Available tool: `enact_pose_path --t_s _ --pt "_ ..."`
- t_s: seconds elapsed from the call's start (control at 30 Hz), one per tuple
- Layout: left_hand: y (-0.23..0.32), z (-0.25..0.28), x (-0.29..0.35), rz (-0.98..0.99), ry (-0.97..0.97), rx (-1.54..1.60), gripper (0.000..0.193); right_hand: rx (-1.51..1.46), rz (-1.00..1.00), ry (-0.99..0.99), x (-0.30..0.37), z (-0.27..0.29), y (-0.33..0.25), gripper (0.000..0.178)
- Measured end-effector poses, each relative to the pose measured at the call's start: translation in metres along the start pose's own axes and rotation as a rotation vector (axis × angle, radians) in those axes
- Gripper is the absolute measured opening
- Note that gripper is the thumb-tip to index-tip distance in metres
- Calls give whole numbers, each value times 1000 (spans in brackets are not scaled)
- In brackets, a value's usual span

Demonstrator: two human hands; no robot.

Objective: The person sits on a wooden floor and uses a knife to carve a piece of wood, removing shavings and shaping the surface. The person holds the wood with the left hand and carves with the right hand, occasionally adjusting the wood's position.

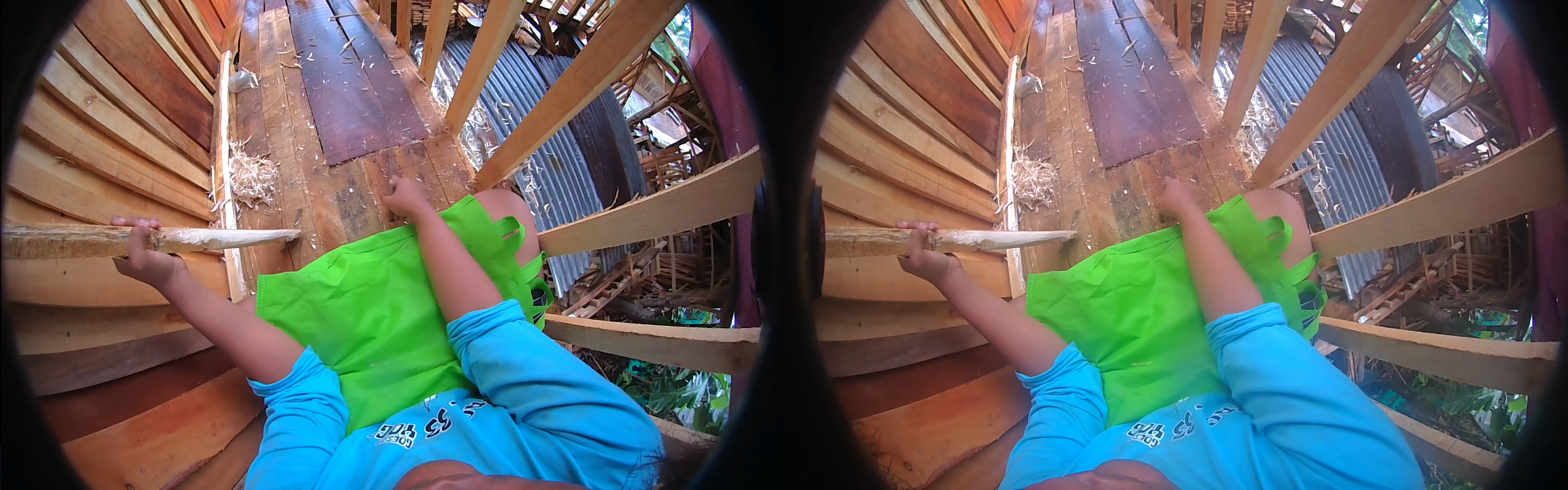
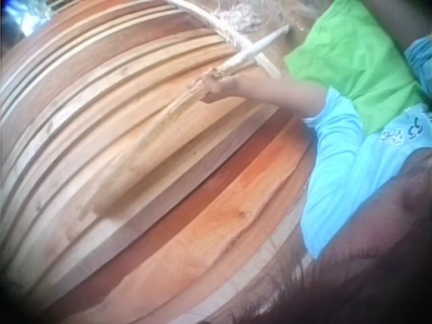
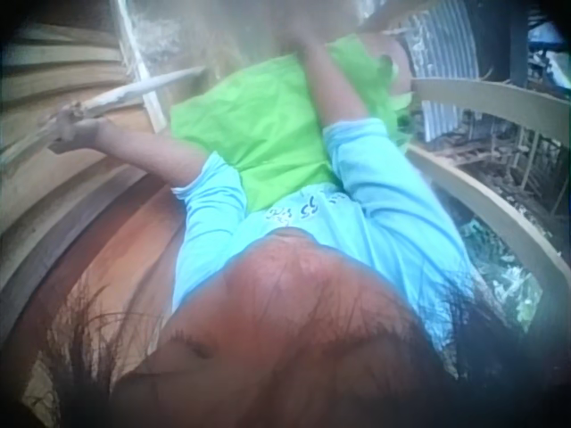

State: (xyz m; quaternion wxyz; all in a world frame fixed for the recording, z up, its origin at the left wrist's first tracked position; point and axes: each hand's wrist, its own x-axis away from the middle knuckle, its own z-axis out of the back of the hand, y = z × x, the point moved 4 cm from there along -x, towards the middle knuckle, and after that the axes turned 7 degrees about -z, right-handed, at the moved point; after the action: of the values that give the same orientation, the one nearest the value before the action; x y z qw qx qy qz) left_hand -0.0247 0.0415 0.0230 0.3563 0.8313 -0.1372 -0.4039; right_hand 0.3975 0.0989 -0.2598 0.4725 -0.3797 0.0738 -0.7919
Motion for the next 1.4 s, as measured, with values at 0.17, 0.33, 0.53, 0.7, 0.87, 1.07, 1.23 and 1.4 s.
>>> enact_pose_path --t_s 0.17,0.33,0.53,0.7,0.87,1.07,1.23,1.4 --pt "7 8 -2 -18 4 -33 31 -283 -274 429 17 16 6 57" --pt "-1 -5 1 2 33 -15 29 243 129 119 -13 -22 10 54" --pt "5 -13 5 -4 36 -42 29 -15 -173 382 19 -38 11 57" --pt "7 -3 2 -30 37 -63 29 632 256 -209 60 -51 -33 58" --pt "4 -1 1 -27 41 -44 29 40 -9 129 60 -42 -31 50" --pt "5 -4 2 -25 50 -62 28 329 189 -75 56 -65 -41 63" --pt "11 -5 2 -34 70 -67 27 -37 62 136 60 -71 -45 67" --pt "12 -6 4 -41 76 -79 27 267 163 -60 76 -67 -54 73"
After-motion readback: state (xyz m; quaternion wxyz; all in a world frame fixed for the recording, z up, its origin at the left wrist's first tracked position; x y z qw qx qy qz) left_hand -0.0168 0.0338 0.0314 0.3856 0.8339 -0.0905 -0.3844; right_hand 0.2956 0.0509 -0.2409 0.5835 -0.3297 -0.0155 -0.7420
